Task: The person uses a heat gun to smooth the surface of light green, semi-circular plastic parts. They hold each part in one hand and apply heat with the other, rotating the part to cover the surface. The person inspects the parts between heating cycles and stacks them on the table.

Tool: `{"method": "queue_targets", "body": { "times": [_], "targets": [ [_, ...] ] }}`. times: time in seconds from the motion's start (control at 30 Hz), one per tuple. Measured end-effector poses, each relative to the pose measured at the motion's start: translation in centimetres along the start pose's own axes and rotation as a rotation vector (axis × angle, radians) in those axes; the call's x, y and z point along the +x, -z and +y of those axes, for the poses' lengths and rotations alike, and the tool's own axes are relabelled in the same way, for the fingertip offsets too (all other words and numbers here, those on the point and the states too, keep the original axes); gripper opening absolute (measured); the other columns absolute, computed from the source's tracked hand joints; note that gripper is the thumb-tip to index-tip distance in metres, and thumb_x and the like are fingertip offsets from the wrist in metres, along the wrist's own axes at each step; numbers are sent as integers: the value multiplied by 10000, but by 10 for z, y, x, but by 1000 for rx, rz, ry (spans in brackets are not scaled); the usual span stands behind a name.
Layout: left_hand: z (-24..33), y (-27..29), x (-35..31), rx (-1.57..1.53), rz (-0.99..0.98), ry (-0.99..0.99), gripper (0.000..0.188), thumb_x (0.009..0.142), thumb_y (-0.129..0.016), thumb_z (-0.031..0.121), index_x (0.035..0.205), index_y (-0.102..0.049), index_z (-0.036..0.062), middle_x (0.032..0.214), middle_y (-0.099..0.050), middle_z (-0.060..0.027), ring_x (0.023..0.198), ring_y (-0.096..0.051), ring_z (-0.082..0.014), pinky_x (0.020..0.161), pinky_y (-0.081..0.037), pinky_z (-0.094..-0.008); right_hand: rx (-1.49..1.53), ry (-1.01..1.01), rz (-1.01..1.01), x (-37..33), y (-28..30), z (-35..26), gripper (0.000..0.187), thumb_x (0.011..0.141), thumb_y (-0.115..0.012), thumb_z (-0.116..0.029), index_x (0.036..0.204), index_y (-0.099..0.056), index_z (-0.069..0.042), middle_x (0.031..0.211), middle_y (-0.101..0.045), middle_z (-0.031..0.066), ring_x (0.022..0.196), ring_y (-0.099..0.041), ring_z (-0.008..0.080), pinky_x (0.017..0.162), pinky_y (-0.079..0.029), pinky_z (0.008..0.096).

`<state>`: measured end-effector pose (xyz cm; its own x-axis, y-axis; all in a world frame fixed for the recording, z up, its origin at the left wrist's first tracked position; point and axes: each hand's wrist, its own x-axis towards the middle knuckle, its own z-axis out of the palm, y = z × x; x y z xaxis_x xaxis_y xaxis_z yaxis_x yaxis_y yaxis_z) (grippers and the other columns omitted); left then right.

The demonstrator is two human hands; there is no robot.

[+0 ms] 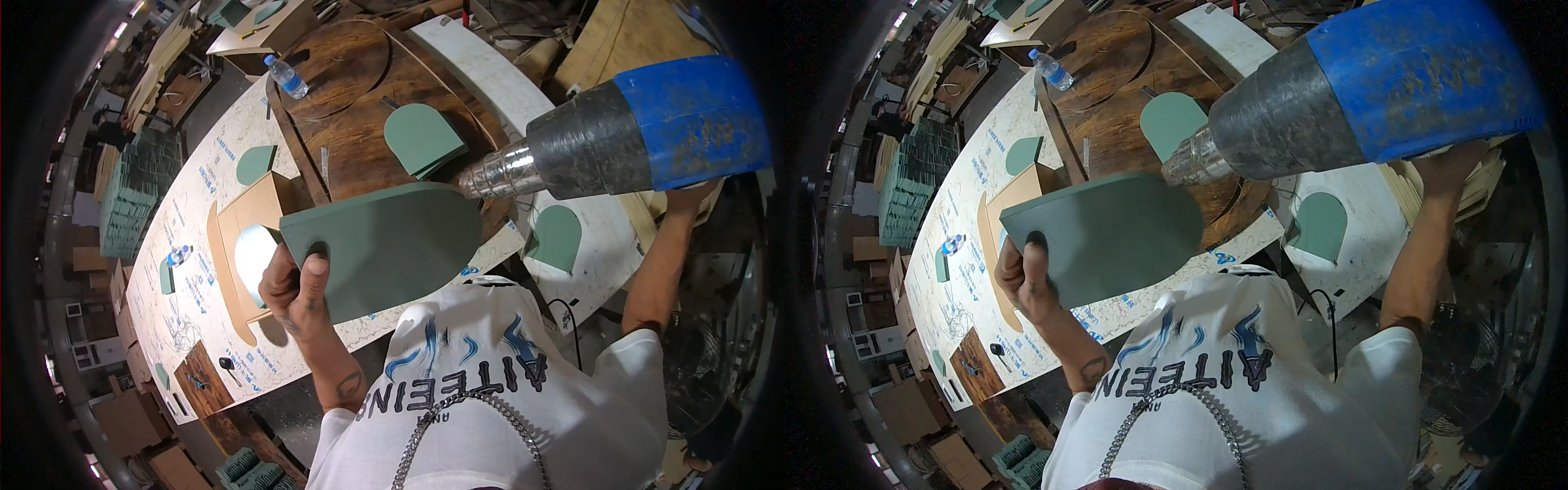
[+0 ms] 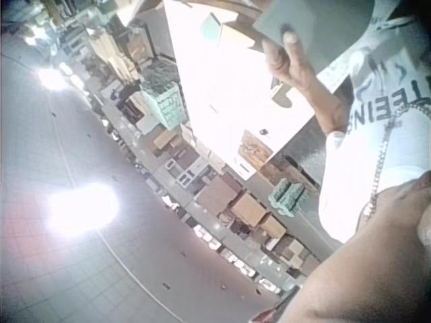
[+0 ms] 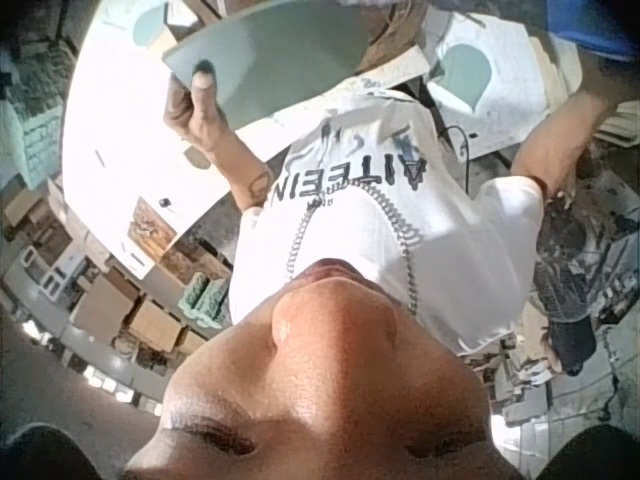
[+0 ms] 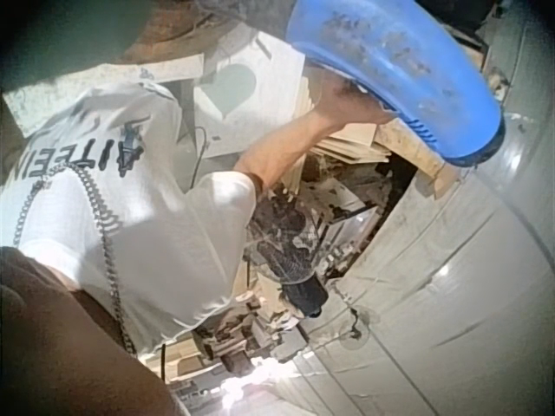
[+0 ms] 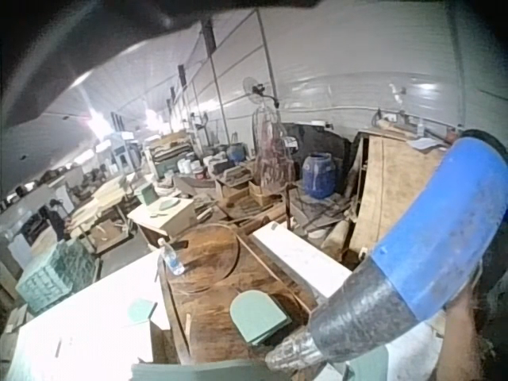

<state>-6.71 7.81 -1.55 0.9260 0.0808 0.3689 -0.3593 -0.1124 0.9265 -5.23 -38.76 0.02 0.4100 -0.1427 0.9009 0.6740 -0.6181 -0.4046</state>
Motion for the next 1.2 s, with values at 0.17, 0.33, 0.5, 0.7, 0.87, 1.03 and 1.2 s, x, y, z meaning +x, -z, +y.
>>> {"method": "queue_targets", "body": {
  "times": [0.17, 0.33, 0.5, 0.7, 0.87, 1.03, 1.2],
  "targets": [
    [-9, 0, 0, -84, 106, 12, 308, 812, -619, 194, 963, -620, -75, 813, -618, -37, 725, -519, -84, 687, -391, -209, 77, -101, 56, -2, -1, 1, 712, 765, -697, -321, 1315, -356, -22, 1239, -494, 195, 992, -557, 268, 828, -434, 438],
    [-19, 8, -1, -176, 156, 45, 293, 823, -589, 142, 1005, -611, -87, 853, -625, -58, 779, -539, -100, 727, -408, -217, 212, -261, 174, -5, 0, -1, 716, 766, -696, -317, 1320, -351, -23, 1243, -491, 196, 996, -557, 267, 833, -435, 438],
    [-26, 11, -1, -268, 156, 32, 305, 857, -559, 146, 1050, -590, -87, 879, -636, -77, 791, -558, -111, 735, -422, -220, 400, -475, 400, -7, 7, -1, 719, 766, -695, -312, 1325, -345, -24, 1247, -488, 198, 1000, -557, 267, 838, -436, 438],
    [-26, 12, -1, -311, 146, 68, 314, 882, -553, 186, 1055, -585, -74, 897, -637, -71, 786, -570, -101, 698, -436, -213, 649, -720, 731, -10, 20, 2, 723, 767, -693, -306, 1331, -338, -25, 1251, -484, 200, 1004, -556, 267, 844, -437, 438],
    [-22, 3, 2, -316, 263, 115, 336, 899, -551, 235, 1064, -576, -58, 883, -637, -64, 747, -572, -83, 662, -438, -194, 770, -830, 940, -9, 28, 0, 727, 767, -692, -302, 1336, -333, -26, 1255, -481, 201, 1008, -556, 266, 849, -437, 439],
    [-24, 2, 4, -367, 278, 128, 306, 918, -519, 237, 1031, -578, -41, 873, -633, -60, 734, -577, -87, 644, -447, -197, 581, -389, 463, -4, 1, -15, 671, 808, -651, -270, 1342, -322, -31, 1264, -467, 206, 998, -554, 272, 836, -443, 439],
    [-21, -4, 3, -371, 332, 115, 273, 928, -499, 221, 1021, -575, -24, 884, -634, -63, 735, -586, -89, 653, -464, -209, 88, 26, 37, -1, -3, -14, 645, 818, -641, -259, 1334, -329, -30, 1261, -469, 203, 995, -553, 273, 837, -444, 436]
  ]
}}
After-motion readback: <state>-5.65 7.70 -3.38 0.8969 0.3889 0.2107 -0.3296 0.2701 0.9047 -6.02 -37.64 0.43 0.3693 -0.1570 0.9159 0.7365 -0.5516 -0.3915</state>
